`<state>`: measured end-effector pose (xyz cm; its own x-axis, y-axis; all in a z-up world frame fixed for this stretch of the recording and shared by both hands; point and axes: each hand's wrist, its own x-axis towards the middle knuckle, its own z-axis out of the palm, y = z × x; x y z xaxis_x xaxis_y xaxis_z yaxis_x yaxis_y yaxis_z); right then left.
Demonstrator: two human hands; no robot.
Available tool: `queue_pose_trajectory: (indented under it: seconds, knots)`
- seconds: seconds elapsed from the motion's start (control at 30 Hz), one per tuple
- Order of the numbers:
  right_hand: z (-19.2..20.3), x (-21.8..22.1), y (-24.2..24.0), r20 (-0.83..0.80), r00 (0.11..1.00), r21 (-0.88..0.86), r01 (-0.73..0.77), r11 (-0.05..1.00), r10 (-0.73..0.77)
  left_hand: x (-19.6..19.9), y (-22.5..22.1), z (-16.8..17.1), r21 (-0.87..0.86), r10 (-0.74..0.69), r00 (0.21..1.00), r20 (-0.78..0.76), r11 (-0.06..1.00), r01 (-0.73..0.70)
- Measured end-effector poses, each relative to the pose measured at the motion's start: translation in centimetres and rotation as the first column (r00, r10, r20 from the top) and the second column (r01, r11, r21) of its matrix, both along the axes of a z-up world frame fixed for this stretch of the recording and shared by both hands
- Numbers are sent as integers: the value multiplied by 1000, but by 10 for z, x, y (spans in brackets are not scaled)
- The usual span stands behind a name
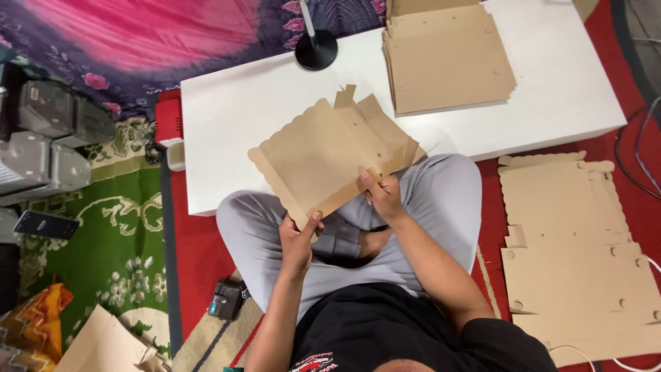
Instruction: Folding a flat cardboard sheet into a box shape by following pre-scored lines.
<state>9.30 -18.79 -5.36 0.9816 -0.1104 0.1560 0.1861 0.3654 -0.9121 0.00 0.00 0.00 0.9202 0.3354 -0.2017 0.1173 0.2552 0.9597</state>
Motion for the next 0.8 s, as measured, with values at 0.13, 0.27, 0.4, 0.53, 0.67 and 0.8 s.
queue_pose_trajectory:
  seconds: [0.13, 0.27, 0.4, 0.53, 0.67, 0.8]
  knots:
    - [5, -3, 3, -58, 998, 97, 41, 994, -36, 12, -16, 5, -6, 21, 1000, 21, 1000, -21]
    - [11, -4, 9, -43, 994, 90, 105, 990, -101, 13, -43, 31, -129, 214, 975, 67, 971, -204]
    - [12, -6, 15, -7, 987, 111, 161, 981, -161, 13, -58, 8, -335, 345, 936, 72, 892, -303]
    - [-6, -10, 23, -10, 992, 126, 129, 984, -128, 17, -64, -17, -320, 248, 968, 43, 921, -222]
    - [-17, -9, 27, -51, 998, 170, 42, 985, -34, 24, -63, -23, -191, 137, 990, 37, 973, -128]
    - [-17, -2, 23, -142, 989, 285, 74, 956, -35, 25, -58, -8, -159, 123, 990, 72, 981, -110]
